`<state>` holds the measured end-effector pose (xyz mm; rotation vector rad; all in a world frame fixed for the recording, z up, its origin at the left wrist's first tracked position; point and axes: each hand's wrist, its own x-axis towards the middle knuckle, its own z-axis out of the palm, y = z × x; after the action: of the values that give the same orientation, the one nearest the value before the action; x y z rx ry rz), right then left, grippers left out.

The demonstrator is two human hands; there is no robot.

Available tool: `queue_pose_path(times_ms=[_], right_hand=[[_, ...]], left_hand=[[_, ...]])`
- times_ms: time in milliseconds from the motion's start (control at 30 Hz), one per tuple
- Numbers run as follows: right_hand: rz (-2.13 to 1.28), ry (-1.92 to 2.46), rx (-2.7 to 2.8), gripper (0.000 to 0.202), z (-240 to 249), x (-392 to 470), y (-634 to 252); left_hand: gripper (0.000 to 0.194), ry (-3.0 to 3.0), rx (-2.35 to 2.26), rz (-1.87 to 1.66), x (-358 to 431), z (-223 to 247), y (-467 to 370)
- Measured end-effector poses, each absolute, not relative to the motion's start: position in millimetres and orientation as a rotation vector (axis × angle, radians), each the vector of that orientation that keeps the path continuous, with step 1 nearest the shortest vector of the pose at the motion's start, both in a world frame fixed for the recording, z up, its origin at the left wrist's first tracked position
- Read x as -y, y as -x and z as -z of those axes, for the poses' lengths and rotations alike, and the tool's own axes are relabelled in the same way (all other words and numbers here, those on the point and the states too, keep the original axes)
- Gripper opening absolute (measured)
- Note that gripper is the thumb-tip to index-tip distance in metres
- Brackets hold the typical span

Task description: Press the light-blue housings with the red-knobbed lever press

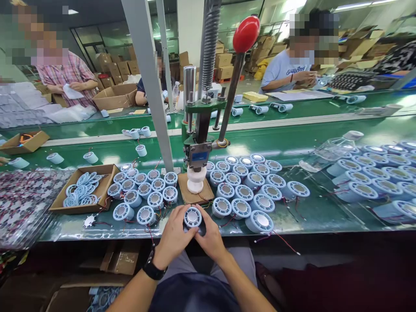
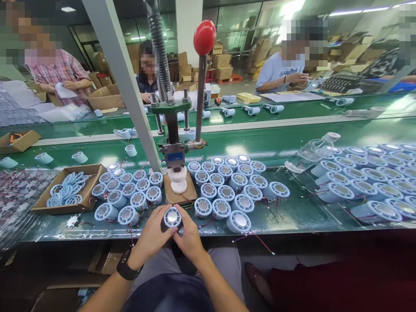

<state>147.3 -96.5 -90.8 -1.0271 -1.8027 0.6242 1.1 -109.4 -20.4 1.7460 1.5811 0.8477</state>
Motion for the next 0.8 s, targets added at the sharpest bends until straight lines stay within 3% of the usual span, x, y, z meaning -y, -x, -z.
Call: queue_pose_path(times_ms=[233,500,800], right_hand=[[-0.706,1.062,1.859,0.079,87,96,-150],[-0.764,1.07,1.888,0.078,91,99,-152],[-0.686,1.067,2.026,0.073,95,100,-149]], left_hand=[[0.058,-1.781,-1.504,-0.812,108,21,3],[0.059,-1.693,-1.558,-0.868,122,46,-9],[0.058,-1.738,-1.464,-0.802,119,45,-1]])
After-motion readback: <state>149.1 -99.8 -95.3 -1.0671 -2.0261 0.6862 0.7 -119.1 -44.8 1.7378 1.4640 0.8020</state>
